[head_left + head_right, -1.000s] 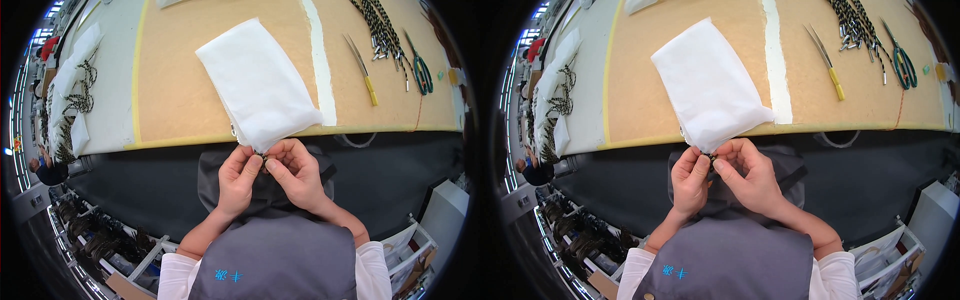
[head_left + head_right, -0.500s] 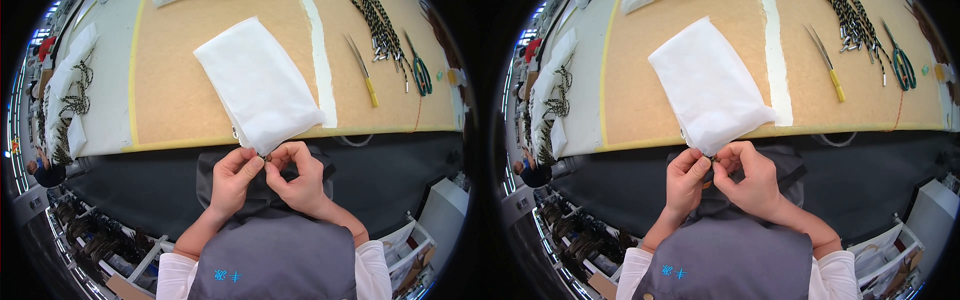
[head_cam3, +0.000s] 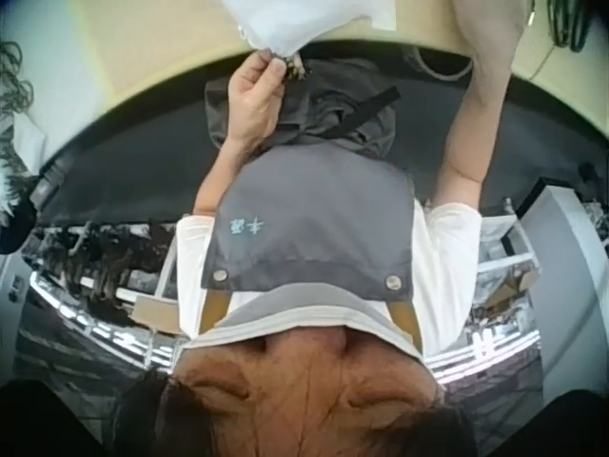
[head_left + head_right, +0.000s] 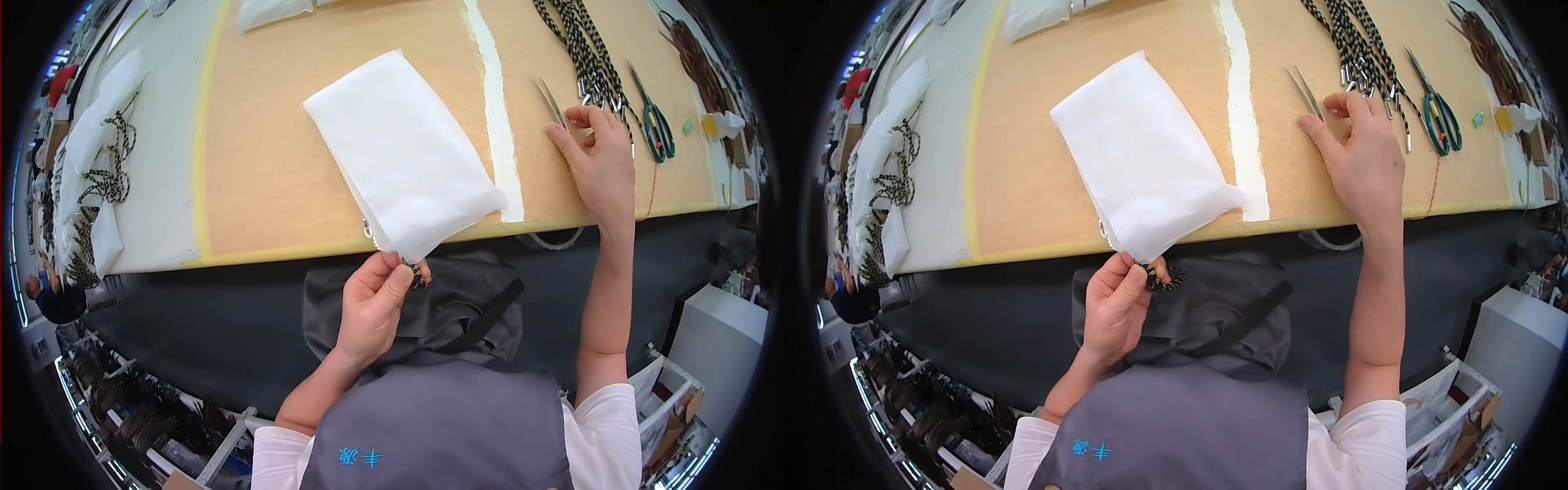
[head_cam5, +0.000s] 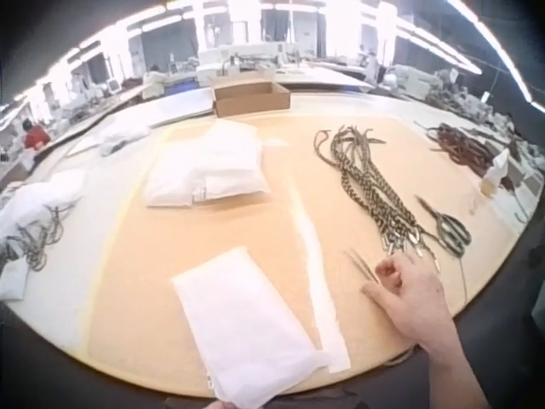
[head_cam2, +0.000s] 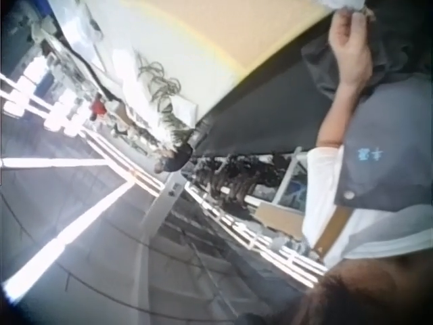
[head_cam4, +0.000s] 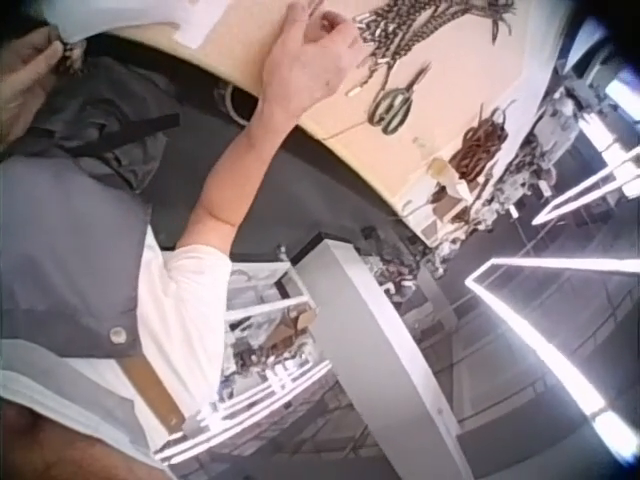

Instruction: Attaching decorative cords to white pouches in a workshop environment.

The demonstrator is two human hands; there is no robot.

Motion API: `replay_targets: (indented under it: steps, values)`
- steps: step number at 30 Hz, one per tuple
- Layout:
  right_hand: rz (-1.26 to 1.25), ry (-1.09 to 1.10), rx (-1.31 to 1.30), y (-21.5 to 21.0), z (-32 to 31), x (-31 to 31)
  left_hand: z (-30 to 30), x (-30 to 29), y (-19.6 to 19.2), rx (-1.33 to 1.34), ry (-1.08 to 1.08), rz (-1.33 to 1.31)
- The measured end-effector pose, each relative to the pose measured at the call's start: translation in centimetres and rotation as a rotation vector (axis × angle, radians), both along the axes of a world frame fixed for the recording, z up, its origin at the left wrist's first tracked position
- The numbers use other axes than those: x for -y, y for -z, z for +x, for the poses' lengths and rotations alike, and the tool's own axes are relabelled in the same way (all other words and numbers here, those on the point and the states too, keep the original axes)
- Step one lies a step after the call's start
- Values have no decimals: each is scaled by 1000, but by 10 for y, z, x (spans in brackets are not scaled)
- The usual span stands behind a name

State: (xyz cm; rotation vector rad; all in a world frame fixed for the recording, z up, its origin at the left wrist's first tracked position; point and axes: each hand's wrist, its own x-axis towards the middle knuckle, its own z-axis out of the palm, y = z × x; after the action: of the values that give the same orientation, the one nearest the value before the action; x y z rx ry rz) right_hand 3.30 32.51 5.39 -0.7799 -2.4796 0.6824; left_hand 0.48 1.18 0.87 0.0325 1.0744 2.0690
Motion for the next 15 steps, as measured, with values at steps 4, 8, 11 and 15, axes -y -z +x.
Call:
replay_targets:
  steps: [4,8,11,15]
  values:
    - [-765,-240,-56,-3,20,44,-2,1,-1,111,43,44]
    - [-1443,-429,348,-28,54,114,-4,3,0,145,42,67]
    - [-1668,-452,420,-17,68,126,-4,5,1,195,37,61]
    - [-1727,-420,423,-15,72,133,-5,5,2,180,39,75]
